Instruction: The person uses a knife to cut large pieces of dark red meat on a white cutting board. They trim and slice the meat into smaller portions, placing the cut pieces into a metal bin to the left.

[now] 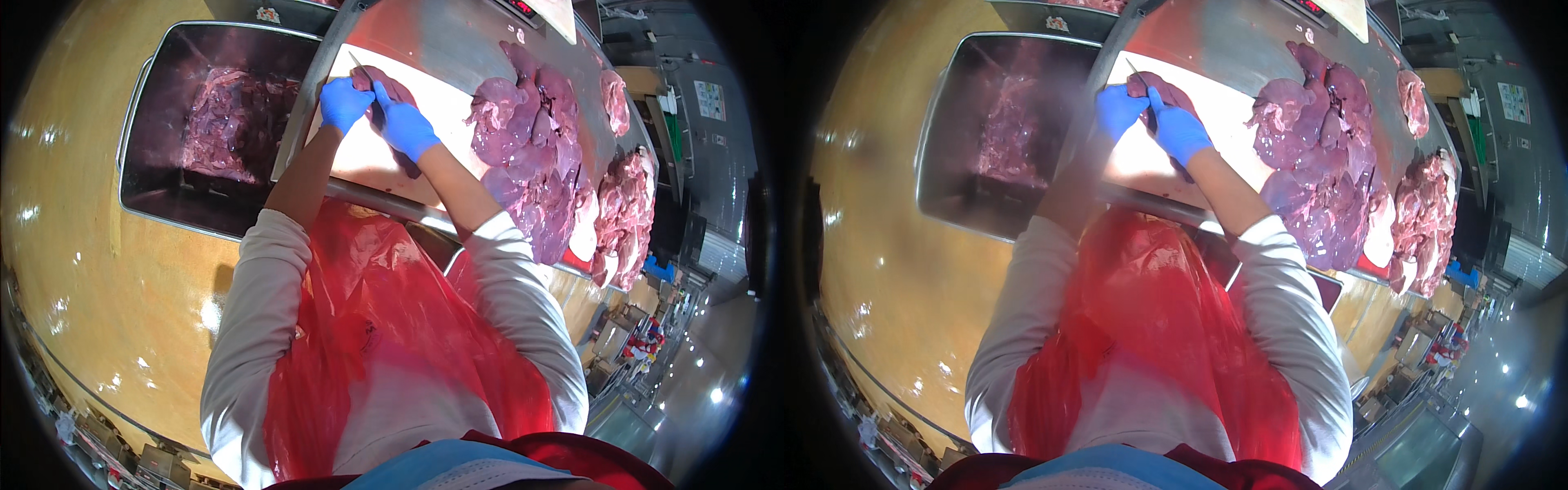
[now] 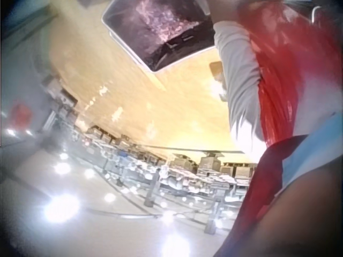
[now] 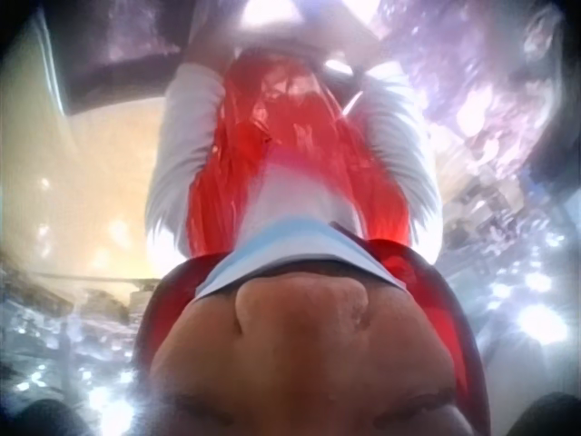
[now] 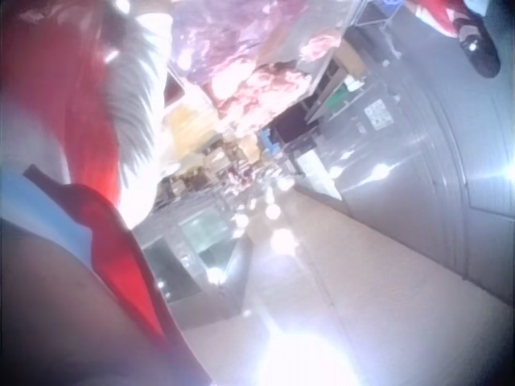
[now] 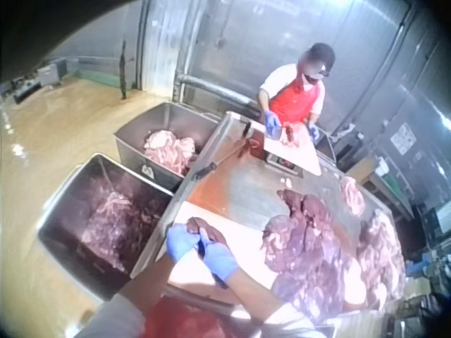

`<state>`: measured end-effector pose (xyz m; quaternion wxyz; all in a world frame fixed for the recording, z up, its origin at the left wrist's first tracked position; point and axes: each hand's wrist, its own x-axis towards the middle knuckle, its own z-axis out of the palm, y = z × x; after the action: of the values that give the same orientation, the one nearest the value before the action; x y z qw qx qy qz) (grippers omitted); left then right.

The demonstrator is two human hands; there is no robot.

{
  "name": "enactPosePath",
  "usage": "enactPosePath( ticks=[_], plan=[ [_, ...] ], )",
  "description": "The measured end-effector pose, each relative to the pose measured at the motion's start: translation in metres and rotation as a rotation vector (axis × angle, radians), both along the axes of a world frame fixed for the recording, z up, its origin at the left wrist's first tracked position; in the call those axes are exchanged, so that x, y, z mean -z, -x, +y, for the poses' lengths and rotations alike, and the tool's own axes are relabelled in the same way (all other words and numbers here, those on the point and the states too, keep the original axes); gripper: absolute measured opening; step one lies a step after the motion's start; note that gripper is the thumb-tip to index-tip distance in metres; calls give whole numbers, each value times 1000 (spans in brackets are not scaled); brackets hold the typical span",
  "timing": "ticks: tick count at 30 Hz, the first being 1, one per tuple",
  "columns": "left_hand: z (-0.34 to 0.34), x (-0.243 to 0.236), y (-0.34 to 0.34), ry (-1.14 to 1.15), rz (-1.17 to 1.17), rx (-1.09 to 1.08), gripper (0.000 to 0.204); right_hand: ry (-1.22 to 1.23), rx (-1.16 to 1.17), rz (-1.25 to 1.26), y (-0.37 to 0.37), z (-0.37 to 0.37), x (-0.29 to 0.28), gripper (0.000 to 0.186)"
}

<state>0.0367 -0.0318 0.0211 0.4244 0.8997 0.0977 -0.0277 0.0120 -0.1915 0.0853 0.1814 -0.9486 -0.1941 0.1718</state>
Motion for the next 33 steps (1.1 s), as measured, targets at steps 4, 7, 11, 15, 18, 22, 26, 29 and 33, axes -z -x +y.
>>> enactPosePath(
  ticks=[4,7,11,15,18,22,26,29,33],
  plan=[
    [4,-2,5,144,-83,-59,34,44,-53,40,85,-79,-17,72],
    [17,8,7,286,-15,-33,37,107,1,116,181,-161,-14,74],
    [53,-31,25,53,-180,-145,31,403,108,339,290,-230,-28,77],
    [136,52,33,879,42,-283,25,10,371,155,338,-245,-20,80],
    [128,11,37,738,135,-109,28,-67,535,150,330,-216,-10,84],
    [120,-7,45,588,119,-46,22,-193,305,-15,249,-169,-19,81],
    [123,-40,62,496,-65,-50,18,24,19,128,151,-100,-49,82],
    [129,-72,74,384,-152,15,19,145,-149,-2,99,-52,-41,85],
    [167,-84,93,333,-40,-224,22,153,-203,-97,63,-46,-1,79]
  ],
)
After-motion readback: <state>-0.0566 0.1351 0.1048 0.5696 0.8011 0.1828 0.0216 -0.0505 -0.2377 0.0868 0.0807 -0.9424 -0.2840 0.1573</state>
